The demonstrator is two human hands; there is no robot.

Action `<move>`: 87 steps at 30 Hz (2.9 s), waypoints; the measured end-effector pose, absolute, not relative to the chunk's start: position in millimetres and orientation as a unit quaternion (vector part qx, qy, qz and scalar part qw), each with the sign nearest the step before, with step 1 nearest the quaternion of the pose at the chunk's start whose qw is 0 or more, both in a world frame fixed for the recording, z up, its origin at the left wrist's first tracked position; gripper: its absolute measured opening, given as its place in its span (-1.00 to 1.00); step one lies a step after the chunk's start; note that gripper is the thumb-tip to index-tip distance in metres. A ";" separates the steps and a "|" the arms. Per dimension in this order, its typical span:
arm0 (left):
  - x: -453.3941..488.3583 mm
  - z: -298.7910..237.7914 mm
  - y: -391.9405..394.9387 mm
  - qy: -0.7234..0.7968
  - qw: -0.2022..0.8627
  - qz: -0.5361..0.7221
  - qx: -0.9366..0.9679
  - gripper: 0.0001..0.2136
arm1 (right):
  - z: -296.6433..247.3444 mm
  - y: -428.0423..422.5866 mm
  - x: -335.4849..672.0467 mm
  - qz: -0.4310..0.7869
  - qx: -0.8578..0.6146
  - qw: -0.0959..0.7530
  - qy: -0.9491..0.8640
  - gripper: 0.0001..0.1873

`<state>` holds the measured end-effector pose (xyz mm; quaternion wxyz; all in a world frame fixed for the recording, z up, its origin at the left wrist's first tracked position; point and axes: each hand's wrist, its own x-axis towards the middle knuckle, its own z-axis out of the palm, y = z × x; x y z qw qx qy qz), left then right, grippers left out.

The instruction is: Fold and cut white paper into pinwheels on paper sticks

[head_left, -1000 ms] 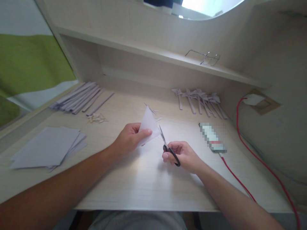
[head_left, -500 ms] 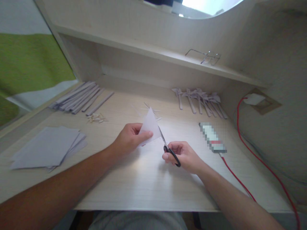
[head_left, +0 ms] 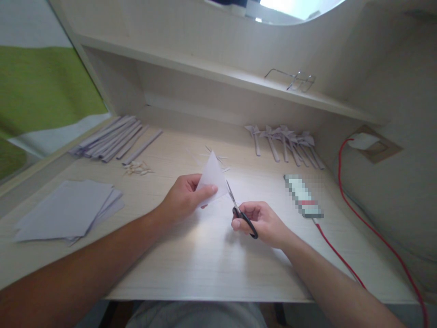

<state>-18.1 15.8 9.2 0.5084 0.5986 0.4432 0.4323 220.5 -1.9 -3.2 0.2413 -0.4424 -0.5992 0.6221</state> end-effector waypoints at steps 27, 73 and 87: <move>-12.7 5.9 15.4 0.448 0.564 0.425 0.548 -0.68 | -2.4 -1.7 219.0 0.611 -0.449 0.237 -0.607 -0.60; -11.0 -5.3 14.0 0.423 0.604 0.371 0.564 -0.65 | -0.6 -0.9 216.2 0.615 -0.461 0.245 -0.591 -0.54; -9.9 -2.7 13.9 0.429 0.609 0.376 0.551 -0.64 | -1.8 -1.4 214.6 0.618 -0.468 0.256 -0.577 -0.55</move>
